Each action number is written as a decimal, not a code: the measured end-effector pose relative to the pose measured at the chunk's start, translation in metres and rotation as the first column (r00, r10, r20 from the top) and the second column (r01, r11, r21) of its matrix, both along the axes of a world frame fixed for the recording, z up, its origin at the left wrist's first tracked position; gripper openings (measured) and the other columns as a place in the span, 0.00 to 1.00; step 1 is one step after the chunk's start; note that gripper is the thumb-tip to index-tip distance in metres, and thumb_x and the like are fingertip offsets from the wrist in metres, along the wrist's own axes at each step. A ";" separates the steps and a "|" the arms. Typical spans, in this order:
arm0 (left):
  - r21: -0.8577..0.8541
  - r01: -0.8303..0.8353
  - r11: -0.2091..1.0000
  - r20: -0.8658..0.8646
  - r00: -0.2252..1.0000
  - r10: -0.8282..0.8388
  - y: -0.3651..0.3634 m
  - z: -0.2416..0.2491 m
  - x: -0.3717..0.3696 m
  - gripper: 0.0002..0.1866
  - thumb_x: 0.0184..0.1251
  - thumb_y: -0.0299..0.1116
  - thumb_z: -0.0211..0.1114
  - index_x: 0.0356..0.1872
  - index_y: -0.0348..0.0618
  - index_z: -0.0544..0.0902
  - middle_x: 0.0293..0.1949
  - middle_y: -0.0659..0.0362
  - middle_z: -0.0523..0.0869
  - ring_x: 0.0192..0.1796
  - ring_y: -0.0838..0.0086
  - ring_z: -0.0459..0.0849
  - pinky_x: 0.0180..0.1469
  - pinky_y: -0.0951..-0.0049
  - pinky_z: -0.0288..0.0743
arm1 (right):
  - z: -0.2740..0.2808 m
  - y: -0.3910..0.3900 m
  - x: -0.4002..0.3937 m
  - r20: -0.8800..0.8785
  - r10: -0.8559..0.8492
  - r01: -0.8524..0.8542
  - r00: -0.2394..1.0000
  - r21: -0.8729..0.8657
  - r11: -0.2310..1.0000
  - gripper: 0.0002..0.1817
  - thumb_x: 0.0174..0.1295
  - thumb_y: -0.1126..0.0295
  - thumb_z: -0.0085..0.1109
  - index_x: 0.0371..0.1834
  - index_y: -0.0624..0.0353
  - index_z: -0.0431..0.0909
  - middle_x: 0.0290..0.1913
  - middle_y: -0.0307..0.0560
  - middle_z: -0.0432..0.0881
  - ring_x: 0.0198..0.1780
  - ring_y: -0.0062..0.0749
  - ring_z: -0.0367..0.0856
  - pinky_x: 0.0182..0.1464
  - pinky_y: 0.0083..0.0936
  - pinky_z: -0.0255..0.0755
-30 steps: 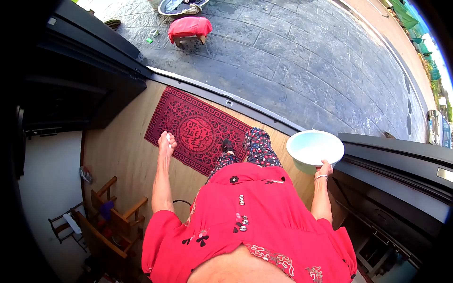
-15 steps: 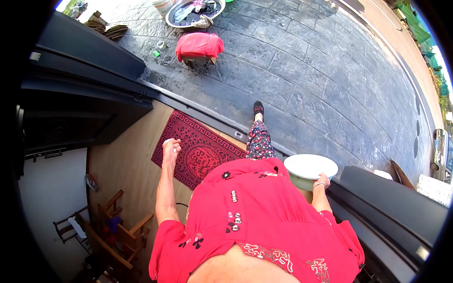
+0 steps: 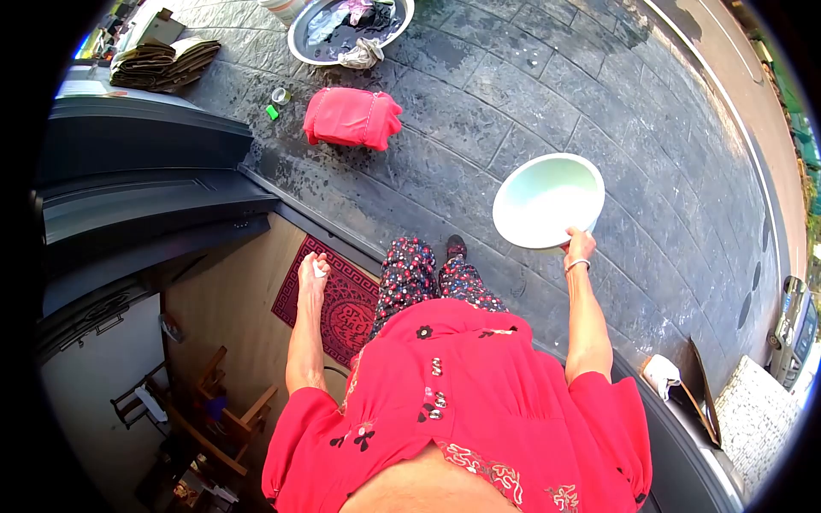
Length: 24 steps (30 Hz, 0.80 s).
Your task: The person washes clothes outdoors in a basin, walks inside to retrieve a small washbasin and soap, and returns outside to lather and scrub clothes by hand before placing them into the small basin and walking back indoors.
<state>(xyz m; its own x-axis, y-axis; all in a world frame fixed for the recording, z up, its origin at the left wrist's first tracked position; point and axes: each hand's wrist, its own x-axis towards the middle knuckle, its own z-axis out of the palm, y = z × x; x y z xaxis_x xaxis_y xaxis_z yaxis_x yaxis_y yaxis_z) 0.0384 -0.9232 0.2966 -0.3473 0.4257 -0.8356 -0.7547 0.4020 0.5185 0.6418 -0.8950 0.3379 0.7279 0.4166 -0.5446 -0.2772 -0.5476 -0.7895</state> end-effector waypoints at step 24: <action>-0.014 -0.293 0.956 0.042 0.955 0.293 0.419 -0.067 -0.046 0.07 0.62 0.34 0.56 0.30 0.43 0.70 0.25 0.51 0.78 0.16 0.77 0.66 0.17 0.76 0.60 | -0.101 0.483 -0.012 0.012 0.087 -0.082 0.996 -0.222 0.972 0.11 0.48 0.81 0.57 0.36 0.75 0.74 0.36 0.57 0.79 0.31 0.42 0.82 0.29 0.35 0.82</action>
